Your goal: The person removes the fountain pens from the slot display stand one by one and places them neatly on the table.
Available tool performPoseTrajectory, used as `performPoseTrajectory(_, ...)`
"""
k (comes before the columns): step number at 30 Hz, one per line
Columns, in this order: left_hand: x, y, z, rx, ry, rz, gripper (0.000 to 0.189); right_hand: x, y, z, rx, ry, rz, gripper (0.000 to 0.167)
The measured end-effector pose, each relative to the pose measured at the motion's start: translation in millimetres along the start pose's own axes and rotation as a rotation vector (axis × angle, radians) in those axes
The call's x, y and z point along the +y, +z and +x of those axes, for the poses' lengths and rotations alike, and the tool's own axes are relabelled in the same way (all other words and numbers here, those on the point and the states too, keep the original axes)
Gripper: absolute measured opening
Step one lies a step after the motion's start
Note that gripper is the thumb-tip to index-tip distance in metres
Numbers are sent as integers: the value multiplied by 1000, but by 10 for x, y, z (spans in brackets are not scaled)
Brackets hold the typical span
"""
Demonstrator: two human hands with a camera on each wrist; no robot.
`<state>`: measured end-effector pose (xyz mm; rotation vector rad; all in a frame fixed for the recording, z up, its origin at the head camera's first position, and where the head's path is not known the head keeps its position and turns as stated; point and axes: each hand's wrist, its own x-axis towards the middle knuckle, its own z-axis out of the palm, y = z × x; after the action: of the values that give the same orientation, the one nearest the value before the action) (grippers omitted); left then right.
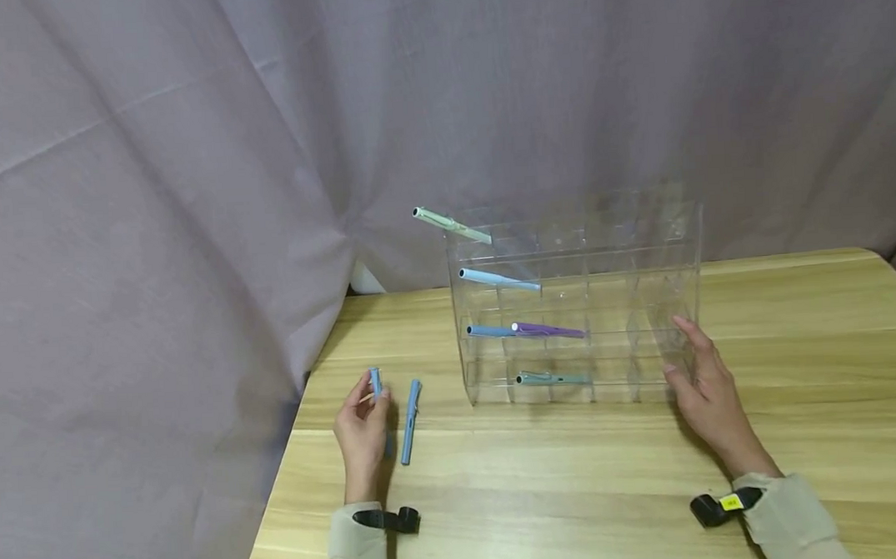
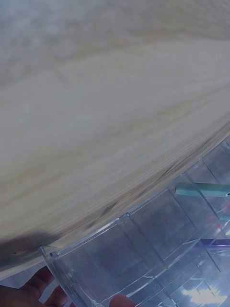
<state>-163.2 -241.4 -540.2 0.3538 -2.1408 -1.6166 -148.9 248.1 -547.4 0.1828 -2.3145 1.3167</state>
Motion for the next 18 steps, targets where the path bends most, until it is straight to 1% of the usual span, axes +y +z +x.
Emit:
performPoseTrajectory(4, -92, 30, 18, 3, 48, 108, 32, -13, 13, -6, -3, 15, 6, 76)
performPoseTrajectory(8, -133, 52, -14, 12, 67, 182, 22, -16, 21, -8, -13, 19, 7, 75)
performPoseTrajectory(13, -143, 97, -47, -2, 58, 204, 21, -25, 11, 8, -27, 23, 7, 76)
performPoseTrajectory(15, -127, 112, -54, -2, 56, 198, 22, -30, 3, 12, -30, 27, 3, 77)
performPoseTrajectory(18, -91, 128, -69, -7, 67, 213, 21, -33, -7, 8, -27, 29, -2, 77)
